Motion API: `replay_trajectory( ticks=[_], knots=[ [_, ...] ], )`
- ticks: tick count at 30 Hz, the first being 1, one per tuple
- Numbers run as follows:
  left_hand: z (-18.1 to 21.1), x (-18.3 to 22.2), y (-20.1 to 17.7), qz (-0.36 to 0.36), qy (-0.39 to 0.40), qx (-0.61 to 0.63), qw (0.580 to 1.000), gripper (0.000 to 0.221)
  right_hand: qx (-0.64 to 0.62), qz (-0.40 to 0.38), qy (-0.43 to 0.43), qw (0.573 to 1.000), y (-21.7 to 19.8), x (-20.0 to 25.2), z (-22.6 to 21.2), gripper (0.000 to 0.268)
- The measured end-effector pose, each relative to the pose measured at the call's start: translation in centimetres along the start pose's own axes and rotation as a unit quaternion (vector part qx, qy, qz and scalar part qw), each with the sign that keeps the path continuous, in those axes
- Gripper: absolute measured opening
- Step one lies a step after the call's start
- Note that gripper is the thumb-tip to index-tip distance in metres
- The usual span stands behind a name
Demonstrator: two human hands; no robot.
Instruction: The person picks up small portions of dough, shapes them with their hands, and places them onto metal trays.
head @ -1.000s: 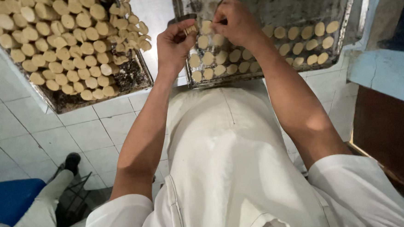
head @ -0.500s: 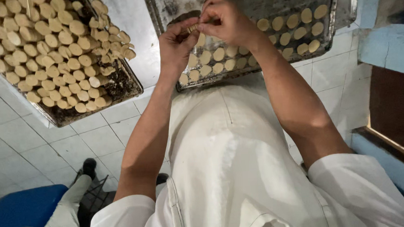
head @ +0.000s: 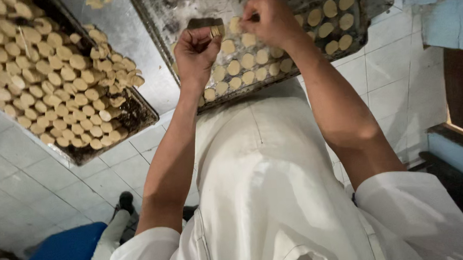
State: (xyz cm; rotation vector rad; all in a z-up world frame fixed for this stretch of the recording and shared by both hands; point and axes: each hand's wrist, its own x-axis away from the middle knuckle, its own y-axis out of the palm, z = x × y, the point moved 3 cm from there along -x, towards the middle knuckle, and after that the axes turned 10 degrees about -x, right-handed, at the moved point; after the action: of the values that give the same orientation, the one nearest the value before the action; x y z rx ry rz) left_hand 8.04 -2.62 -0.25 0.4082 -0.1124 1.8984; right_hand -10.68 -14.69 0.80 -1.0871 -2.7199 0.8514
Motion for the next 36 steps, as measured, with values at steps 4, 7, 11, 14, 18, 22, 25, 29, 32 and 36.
replay_trajectory(
  ticks=[4,7,11,14,18,22,25,29,32,36],
  knots=[
    [-0.4,-0.3,1.5,-0.013,0.016,-0.009,1.000,0.014,-0.163,-0.046,0.040,0.985,0.2,0.2,-1.0,0.020],
    [-0.6,-0.5,2.1,-0.010,0.013,-0.007,1.000,0.016,-0.243,-0.043,0.039,0.968,-0.3,0.3,-1.4,0.015],
    [-0.8,-0.8,2.7,-0.010,-0.024,0.042,0.999,0.016,-0.157,-0.017,0.032,0.987,-1.7,1.5,-0.2,0.012],
    [-0.9,-1.0,2.9,0.000,-0.048,0.092,0.995,0.012,0.043,0.037,0.007,0.998,-2.7,2.5,0.8,0.013],
    [-1.1,-1.3,3.2,0.013,-0.046,-0.017,0.999,0.006,0.004,0.036,0.038,0.999,-3.1,3.1,1.5,0.016],
    [-1.2,-1.5,4.3,-0.019,-0.054,-0.028,0.998,0.008,-0.215,-0.009,0.053,0.975,-3.0,2.3,0.4,0.010],
    [-1.2,-1.4,4.6,-0.032,-0.073,0.072,0.994,0.008,-0.219,-0.017,0.004,0.976,-2.9,2.0,-0.8,0.007],
    [-0.8,-1.3,3.6,0.009,-0.122,0.125,0.985,0.007,-0.120,0.026,0.066,0.990,-2.9,2.1,-0.8,0.015],
    [-0.2,-1.4,3.4,0.004,-0.090,0.167,0.982,0.007,0.033,0.071,0.050,0.996,-3.2,2.4,-0.7,0.021],
    [-0.9,-1.2,4.2,0.000,-0.077,-0.057,0.995,0.011,-0.175,0.017,0.073,0.982,-2.4,2.4,0.0,0.019]
  ],
)
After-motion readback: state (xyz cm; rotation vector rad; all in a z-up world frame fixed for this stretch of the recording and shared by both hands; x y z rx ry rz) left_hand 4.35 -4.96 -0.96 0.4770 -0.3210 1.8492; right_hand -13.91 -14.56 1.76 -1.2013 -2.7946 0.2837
